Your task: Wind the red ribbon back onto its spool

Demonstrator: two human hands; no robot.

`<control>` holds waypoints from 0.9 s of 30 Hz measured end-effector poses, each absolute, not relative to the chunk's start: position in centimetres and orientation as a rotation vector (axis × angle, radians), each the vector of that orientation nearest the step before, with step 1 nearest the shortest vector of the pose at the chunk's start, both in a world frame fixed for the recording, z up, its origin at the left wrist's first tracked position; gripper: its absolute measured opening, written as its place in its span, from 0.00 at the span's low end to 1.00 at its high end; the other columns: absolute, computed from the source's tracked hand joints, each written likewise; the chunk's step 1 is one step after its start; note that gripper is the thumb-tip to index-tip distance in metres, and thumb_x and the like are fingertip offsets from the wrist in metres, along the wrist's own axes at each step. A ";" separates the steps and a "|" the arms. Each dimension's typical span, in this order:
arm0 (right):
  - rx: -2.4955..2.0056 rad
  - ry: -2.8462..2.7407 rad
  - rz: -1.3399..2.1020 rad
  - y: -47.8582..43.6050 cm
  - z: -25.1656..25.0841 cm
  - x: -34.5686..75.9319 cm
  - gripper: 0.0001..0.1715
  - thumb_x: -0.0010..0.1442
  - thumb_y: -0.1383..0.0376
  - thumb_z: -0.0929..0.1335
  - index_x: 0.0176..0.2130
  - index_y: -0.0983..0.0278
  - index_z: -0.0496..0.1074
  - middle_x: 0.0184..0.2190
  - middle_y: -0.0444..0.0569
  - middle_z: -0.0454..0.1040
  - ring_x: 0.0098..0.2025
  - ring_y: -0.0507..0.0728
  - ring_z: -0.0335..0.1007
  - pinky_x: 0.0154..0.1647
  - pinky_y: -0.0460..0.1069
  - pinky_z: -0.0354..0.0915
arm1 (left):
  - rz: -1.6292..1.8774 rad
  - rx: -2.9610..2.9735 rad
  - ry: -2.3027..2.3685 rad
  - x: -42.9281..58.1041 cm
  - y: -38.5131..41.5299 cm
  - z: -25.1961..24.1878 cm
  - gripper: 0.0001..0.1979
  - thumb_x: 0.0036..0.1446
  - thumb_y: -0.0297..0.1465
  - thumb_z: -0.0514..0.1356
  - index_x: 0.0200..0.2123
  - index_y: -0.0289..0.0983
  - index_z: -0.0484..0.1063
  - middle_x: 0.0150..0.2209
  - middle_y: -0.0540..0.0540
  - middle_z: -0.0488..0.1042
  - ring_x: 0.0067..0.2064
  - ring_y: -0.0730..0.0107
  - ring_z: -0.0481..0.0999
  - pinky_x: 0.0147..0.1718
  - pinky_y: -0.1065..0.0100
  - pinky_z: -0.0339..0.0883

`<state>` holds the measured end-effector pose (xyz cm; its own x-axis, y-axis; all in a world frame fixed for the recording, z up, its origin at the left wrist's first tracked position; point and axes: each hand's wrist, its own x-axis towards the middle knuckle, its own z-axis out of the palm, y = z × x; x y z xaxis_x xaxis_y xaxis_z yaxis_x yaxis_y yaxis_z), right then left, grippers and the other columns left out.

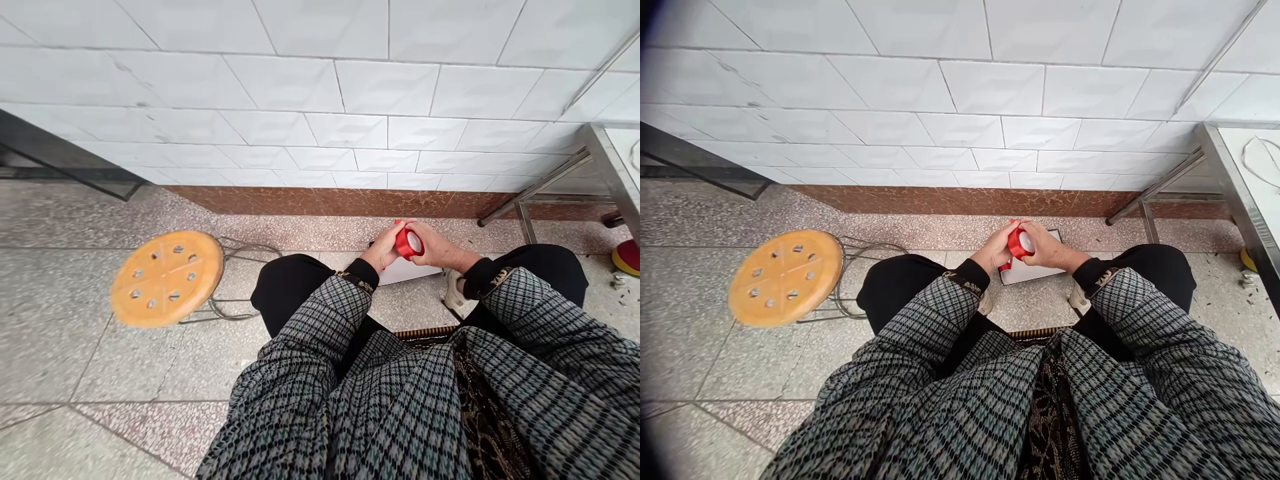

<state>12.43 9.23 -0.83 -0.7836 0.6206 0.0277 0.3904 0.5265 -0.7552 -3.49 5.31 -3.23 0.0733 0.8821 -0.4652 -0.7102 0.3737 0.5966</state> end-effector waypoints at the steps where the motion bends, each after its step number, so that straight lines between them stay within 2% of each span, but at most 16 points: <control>1: -0.830 -2.479 1.069 9.2 -1.0 12.4 0.45 0.47 0.67 0.76 0.62 0.61 0.67 0.66 0.64 0.67 0.71 0.75 0.60 0.74 0.71 0.56 | 1.236 0.236 0.886 -3.4 5.3 -3.2 0.09 0.68 0.31 0.62 0.43 0.34 0.83 0.47 0.39 0.85 0.49 0.63 0.83 0.52 0.63 0.74; 4: -0.884 -2.458 0.987 9.3 -1.6 12.4 0.46 0.48 0.65 0.78 0.64 0.61 0.67 0.67 0.65 0.62 0.72 0.75 0.57 0.75 0.71 0.54 | 1.334 0.231 0.911 -3.2 5.5 -3.2 0.09 0.69 0.30 0.62 0.44 0.35 0.83 0.48 0.40 0.84 0.50 0.65 0.82 0.54 0.65 0.73; 6: -1.008 -2.400 1.019 9.5 -1.9 12.3 0.46 0.49 0.62 0.79 0.64 0.62 0.67 0.67 0.66 0.61 0.73 0.76 0.56 0.75 0.72 0.55 | 1.370 0.247 0.956 -3.2 5.6 -3.4 0.10 0.70 0.31 0.61 0.45 0.35 0.82 0.47 0.42 0.84 0.46 0.67 0.82 0.51 0.66 0.74; 8: -1.162 -2.293 1.158 9.7 -2.1 12.2 0.46 0.51 0.58 0.80 0.64 0.62 0.68 0.65 0.65 0.63 0.71 0.75 0.59 0.72 0.72 0.60 | 1.389 0.289 1.027 -3.2 5.7 -3.6 0.11 0.70 0.35 0.62 0.46 0.36 0.82 0.44 0.43 0.83 0.41 0.69 0.80 0.47 0.66 0.73; 10: -1.281 -2.141 1.403 9.8 -2.0 12.0 0.44 0.55 0.55 0.79 0.65 0.60 0.67 0.64 0.62 0.66 0.66 0.73 0.67 0.63 0.71 0.72 | 1.411 0.344 1.095 -3.1 5.8 -3.9 0.13 0.69 0.38 0.62 0.48 0.37 0.81 0.42 0.44 0.82 0.38 0.69 0.79 0.43 0.66 0.73; 12: -1.343 -1.997 1.630 9.7 -1.7 11.7 0.44 0.57 0.53 0.78 0.66 0.58 0.66 0.64 0.60 0.68 0.59 0.68 0.73 0.49 0.64 0.81 | 1.437 0.392 1.138 -2.9 5.8 -4.3 0.14 0.69 0.40 0.62 0.48 0.37 0.81 0.42 0.44 0.82 0.38 0.70 0.78 0.42 0.67 0.72; 13: -1.368 -1.941 1.704 9.6 -1.4 11.6 0.44 0.58 0.53 0.78 0.67 0.58 0.65 0.64 0.60 0.69 0.56 0.66 0.75 0.43 0.60 0.83 | 1.451 0.412 1.154 -2.7 5.7 -4.4 0.14 0.69 0.40 0.62 0.48 0.37 0.81 0.43 0.44 0.82 0.38 0.70 0.78 0.41 0.67 0.72; 15: -1.435 -1.867 1.759 9.4 -1.0 11.3 0.43 0.58 0.56 0.79 0.66 0.59 0.65 0.62 0.60 0.71 0.51 0.63 0.78 0.38 0.55 0.82 | 1.468 0.454 1.183 -2.3 5.7 -4.7 0.15 0.69 0.41 0.62 0.48 0.38 0.82 0.43 0.44 0.82 0.37 0.70 0.78 0.40 0.68 0.72; 20: -1.492 -1.824 1.843 9.4 -0.4 11.3 0.38 0.60 0.63 0.77 0.65 0.61 0.65 0.51 0.55 0.78 0.41 0.57 0.79 0.39 0.53 0.81 | 1.408 0.532 1.215 -2.2 5.5 -5.1 0.16 0.68 0.42 0.63 0.47 0.38 0.82 0.39 0.44 0.83 0.34 0.70 0.77 0.35 0.68 0.71; 24: -1.450 -1.806 1.952 9.7 -0.3 11.8 0.37 0.56 0.63 0.78 0.62 0.58 0.68 0.54 0.54 0.77 0.42 0.56 0.79 0.40 0.52 0.80 | 1.391 0.513 1.199 -3.0 5.6 -4.6 0.13 0.64 0.40 0.66 0.43 0.37 0.82 0.37 0.45 0.82 0.33 0.71 0.76 0.36 0.68 0.71; 27: -1.438 -1.801 1.988 9.7 -0.2 12.0 0.39 0.54 0.61 0.79 0.62 0.57 0.68 0.56 0.54 0.76 0.43 0.57 0.79 0.40 0.52 0.80 | 1.389 0.460 1.182 -3.6 5.8 -4.3 0.11 0.63 0.39 0.67 0.42 0.37 0.81 0.35 0.47 0.79 0.33 0.71 0.75 0.38 0.68 0.72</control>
